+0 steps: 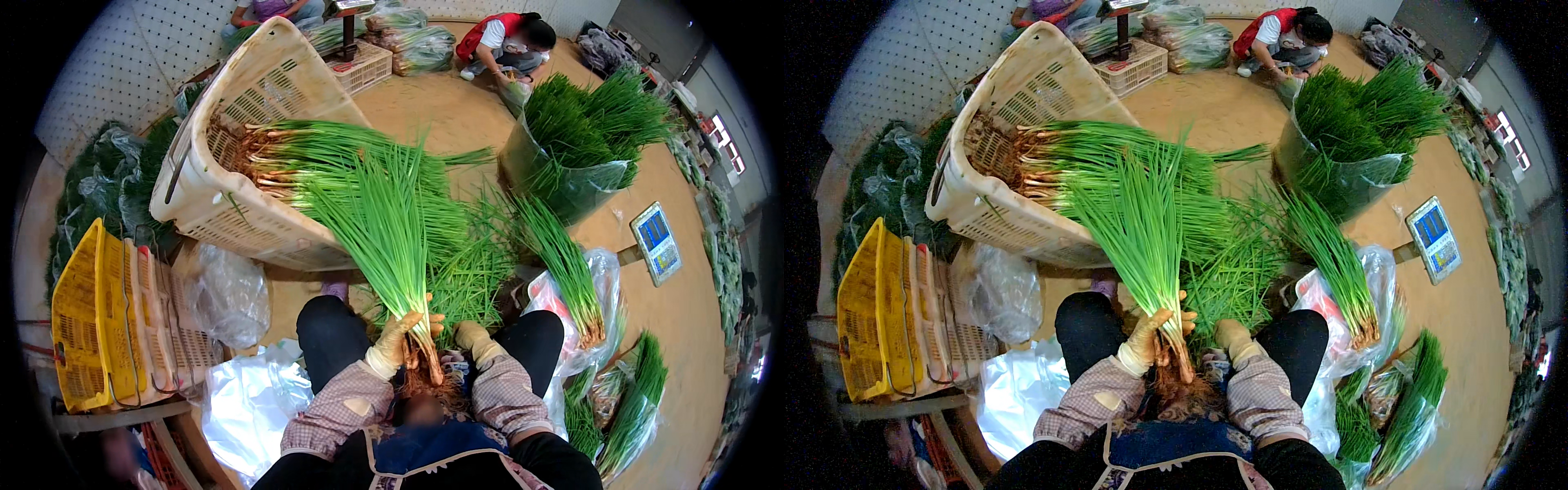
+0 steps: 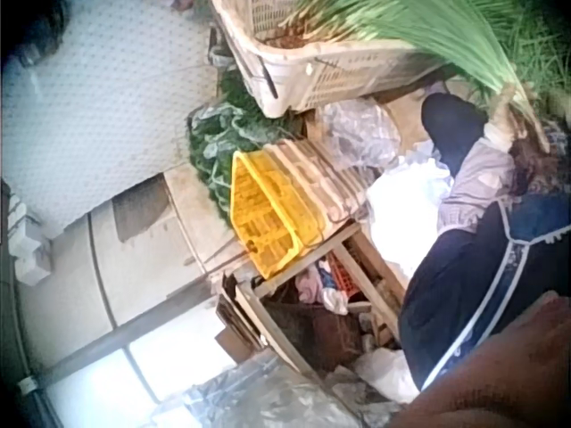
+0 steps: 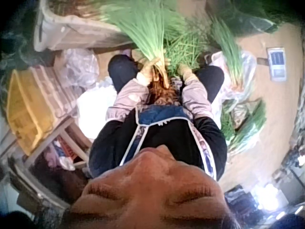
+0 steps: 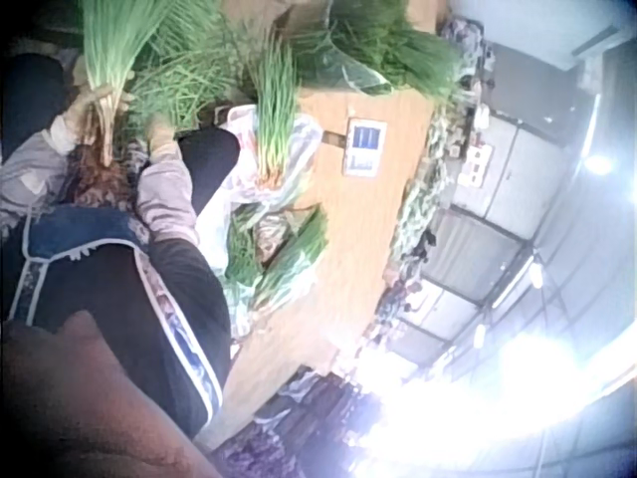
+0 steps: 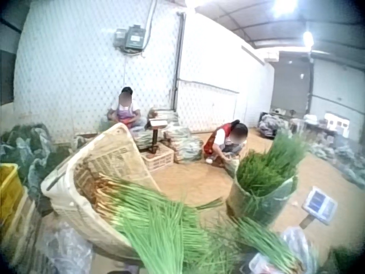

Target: The person sits on the floor and sorts green onions by hand, aligning the roots and trimming stray stalks. They place the prepared bundles into a plastic bag and set them on a digital scale.

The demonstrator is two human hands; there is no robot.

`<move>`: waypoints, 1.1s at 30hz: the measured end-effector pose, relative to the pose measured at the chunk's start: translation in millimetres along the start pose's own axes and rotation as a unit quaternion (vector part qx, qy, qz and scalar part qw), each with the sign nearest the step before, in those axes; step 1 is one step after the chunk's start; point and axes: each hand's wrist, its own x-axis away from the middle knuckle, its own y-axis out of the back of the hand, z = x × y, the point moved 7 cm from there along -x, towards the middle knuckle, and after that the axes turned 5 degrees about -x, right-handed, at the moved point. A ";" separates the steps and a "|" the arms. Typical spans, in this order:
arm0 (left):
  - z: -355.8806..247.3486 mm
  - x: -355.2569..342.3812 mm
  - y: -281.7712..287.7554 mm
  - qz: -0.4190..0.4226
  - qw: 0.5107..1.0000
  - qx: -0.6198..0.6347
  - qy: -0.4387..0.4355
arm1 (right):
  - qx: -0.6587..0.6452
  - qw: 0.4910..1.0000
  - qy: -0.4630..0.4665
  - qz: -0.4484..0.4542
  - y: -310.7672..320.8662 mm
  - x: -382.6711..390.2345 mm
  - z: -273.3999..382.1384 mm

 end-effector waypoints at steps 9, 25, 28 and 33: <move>10.9 -1.3 24.2 -0.074 0.990 -0.086 -0.081 | -0.376 0.885 0.164 -0.222 133.7 76.6 126.1; 18.5 -2.7 48.2 -0.171 0.983 -0.050 -0.038 | -0.589 0.770 0.167 -0.181 100.7 52.5 120.3; 14.6 -0.5 43.7 -0.186 0.980 -0.065 -0.030 | -0.567 0.794 0.132 -0.172 103.8 50.8 117.1; 20.8 -6.2 54.8 -0.132 0.986 -0.081 -0.061 | -0.416 0.825 0.182 -0.336 119.1 63.0 117.9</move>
